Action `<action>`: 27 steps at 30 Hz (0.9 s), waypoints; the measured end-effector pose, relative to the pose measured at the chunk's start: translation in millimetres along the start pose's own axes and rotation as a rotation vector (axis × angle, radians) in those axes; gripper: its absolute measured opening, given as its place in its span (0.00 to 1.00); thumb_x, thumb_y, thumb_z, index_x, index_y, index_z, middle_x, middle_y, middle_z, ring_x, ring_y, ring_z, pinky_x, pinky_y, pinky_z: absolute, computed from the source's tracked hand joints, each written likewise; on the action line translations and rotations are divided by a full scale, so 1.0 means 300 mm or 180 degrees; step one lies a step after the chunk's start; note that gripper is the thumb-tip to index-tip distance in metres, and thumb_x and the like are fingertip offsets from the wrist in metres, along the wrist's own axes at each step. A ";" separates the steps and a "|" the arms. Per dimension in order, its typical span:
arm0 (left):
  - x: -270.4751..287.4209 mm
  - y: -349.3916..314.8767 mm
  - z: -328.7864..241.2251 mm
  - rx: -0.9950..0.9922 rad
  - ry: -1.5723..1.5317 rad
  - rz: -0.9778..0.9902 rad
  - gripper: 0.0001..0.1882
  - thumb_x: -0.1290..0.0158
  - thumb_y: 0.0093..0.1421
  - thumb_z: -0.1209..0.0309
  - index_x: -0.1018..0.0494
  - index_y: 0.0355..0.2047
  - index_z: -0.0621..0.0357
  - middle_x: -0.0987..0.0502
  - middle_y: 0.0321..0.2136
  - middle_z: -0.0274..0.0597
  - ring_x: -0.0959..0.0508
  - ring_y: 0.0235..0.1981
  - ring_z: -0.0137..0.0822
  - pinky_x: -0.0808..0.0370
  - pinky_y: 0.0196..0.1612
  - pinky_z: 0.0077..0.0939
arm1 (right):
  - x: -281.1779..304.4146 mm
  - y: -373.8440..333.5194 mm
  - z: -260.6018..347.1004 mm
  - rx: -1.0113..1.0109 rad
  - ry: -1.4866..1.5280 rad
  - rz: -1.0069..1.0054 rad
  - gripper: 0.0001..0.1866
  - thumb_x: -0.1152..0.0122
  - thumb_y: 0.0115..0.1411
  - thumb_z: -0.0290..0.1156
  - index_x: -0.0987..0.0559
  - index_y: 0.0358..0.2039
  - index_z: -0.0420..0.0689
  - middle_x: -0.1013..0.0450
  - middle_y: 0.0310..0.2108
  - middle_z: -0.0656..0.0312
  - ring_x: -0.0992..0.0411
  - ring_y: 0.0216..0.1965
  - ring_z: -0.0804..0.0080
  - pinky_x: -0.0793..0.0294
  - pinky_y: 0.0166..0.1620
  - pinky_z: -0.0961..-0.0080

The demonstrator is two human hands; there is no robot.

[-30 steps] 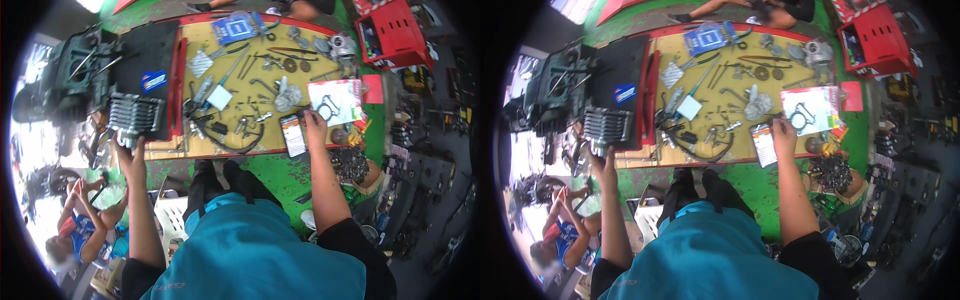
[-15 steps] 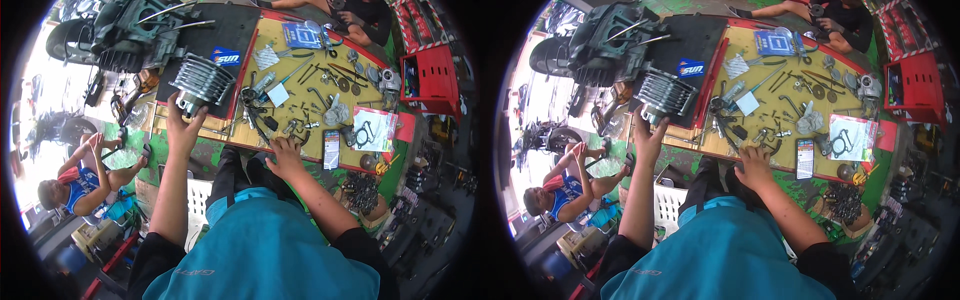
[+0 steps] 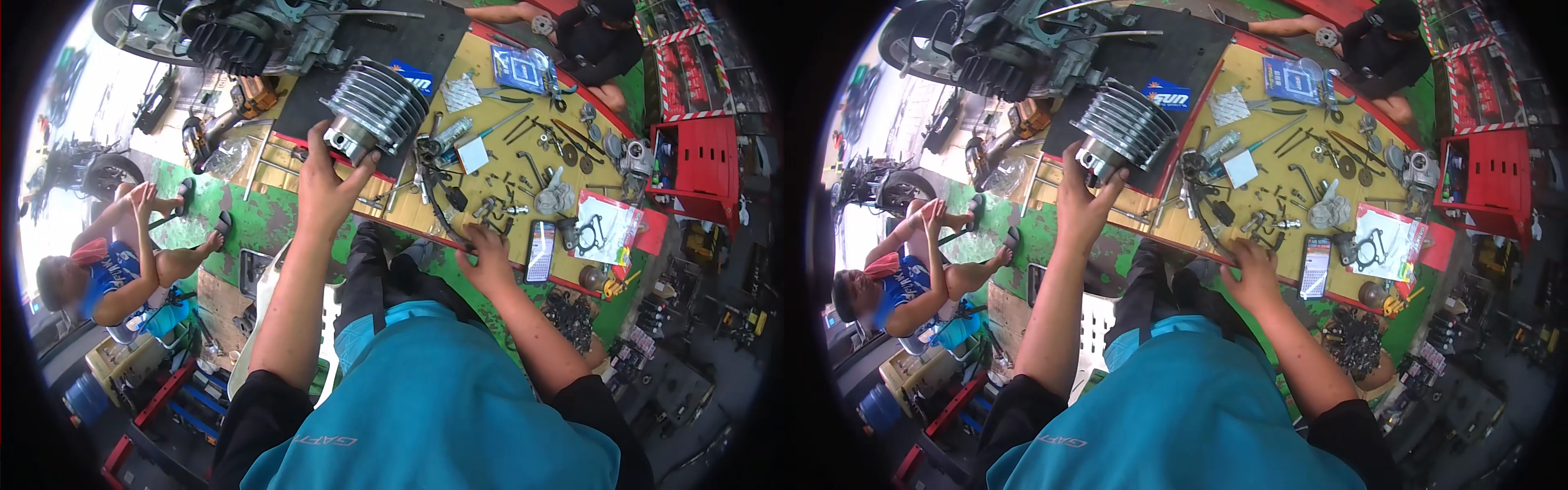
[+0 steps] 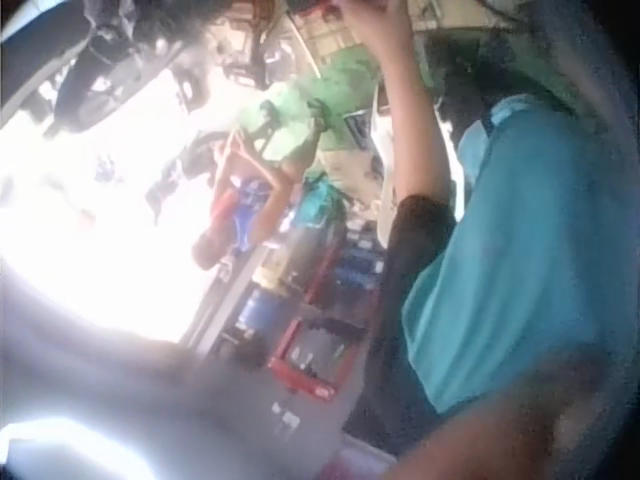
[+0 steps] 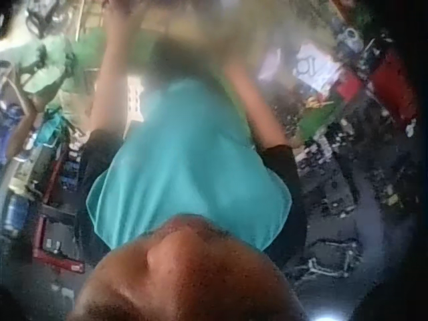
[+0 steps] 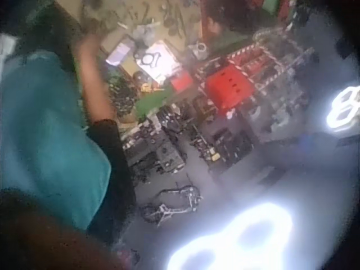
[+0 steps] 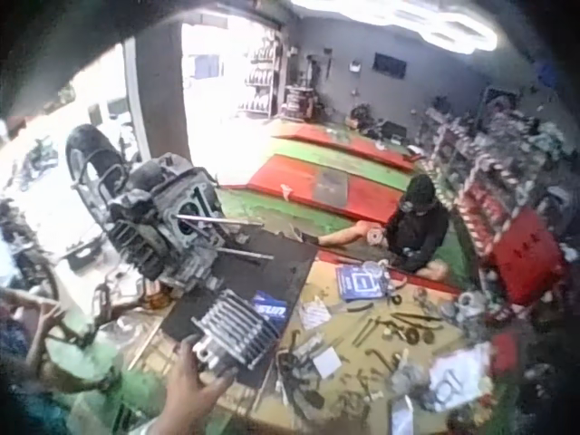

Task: The person holds a motorcycle engine cylinder and piston assembly, rotating it to inspect the fit and alignment of the piston rings. They manipulate the assembly with both hands, checking the internal components before placing it on the workbench.

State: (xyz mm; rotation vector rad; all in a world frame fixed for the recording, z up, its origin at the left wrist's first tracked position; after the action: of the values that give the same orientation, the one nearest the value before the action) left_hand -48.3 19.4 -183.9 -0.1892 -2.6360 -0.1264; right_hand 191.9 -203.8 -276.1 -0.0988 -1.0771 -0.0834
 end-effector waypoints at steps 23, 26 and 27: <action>0.108 -0.059 0.129 -0.0645 -0.1686 -0.0744 0.33 0.48 0.68 0.59 0.49 0.66 0.58 0.32 0.57 0.55 0.26 0.55 0.43 0.31 0.59 0.38 | 0.010 -0.182 -0.244 -0.1559 0.1205 -0.0604 0.09 0.39 0.63 0.29 0.19 0.41 0.37 0.21 0.36 0.50 0.22 0.36 0.60 0.23 0.43 0.69; 0.209 -0.093 0.260 0.0105 -0.1455 -0.1498 0.16 0.55 0.72 0.69 0.37 0.56 0.62 0.24 0.45 0.48 0.21 0.40 0.35 0.24 0.45 0.29 | 0.000 -0.250 -0.316 -0.1582 0.1579 -0.0833 0.09 0.41 0.65 0.27 0.20 0.42 0.36 0.21 0.36 0.53 0.23 0.37 0.67 0.24 0.44 0.72; 0.238 -0.108 0.355 0.0353 -0.1305 -0.1783 0.13 0.53 0.72 0.65 0.30 0.49 0.62 0.21 0.39 0.43 0.19 0.37 0.35 0.23 0.42 0.30 | 0.012 -0.266 -0.325 -0.1586 0.1609 -0.0858 0.09 0.41 0.65 0.26 0.21 0.42 0.35 0.22 0.36 0.55 0.23 0.37 0.69 0.24 0.44 0.73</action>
State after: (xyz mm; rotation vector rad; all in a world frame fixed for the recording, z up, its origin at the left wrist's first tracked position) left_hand -165.4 8.6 -244.5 0.6294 -3.0185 -0.1373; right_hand 269.7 -294.9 -315.7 -0.3609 -0.5398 -0.5904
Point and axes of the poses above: each hand's wrist, its own y-axis towards the middle knuckle, its own x-axis out of the back of the hand, z = x × y, the point moved 2 cm from there along y, towards the middle knuckle
